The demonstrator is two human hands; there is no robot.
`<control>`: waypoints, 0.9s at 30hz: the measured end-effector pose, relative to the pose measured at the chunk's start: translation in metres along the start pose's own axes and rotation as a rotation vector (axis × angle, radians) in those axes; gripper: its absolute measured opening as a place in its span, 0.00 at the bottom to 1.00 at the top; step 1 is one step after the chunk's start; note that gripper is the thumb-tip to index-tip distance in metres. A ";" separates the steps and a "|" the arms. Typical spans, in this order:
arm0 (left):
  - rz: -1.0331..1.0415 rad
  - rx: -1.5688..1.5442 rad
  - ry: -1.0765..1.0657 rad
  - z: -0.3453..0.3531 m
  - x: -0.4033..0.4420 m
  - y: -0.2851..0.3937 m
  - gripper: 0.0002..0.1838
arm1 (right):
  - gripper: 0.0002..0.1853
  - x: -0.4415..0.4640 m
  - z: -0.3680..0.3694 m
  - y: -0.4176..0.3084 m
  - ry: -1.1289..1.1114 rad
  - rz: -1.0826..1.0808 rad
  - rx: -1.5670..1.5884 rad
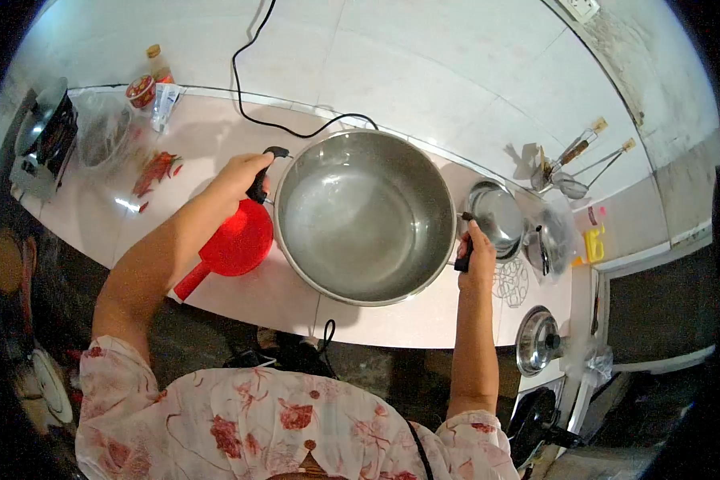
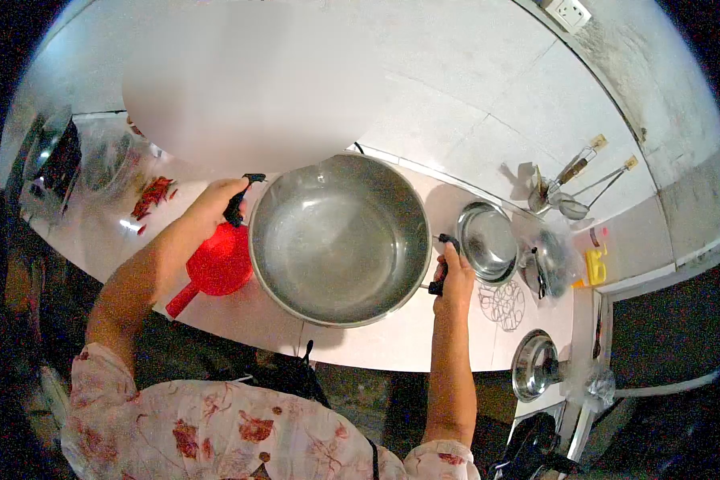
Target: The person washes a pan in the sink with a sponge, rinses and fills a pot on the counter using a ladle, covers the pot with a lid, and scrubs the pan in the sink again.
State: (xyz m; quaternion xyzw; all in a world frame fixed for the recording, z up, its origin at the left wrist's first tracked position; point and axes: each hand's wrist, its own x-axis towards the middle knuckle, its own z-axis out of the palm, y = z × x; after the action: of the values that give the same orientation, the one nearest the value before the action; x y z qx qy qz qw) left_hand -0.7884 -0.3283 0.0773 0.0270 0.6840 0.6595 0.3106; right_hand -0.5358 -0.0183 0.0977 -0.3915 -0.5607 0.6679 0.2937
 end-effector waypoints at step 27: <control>-0.057 -0.512 -0.046 -0.082 0.105 -0.062 0.26 | 0.08 -0.102 0.125 -0.013 -0.051 -0.358 -0.260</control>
State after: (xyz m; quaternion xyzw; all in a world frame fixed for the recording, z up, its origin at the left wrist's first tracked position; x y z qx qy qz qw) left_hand -0.8874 -0.3622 -0.0253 -0.0566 0.4880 0.8014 0.3411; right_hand -0.5897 -0.1649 0.1385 -0.3032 -0.7099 0.5370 0.3401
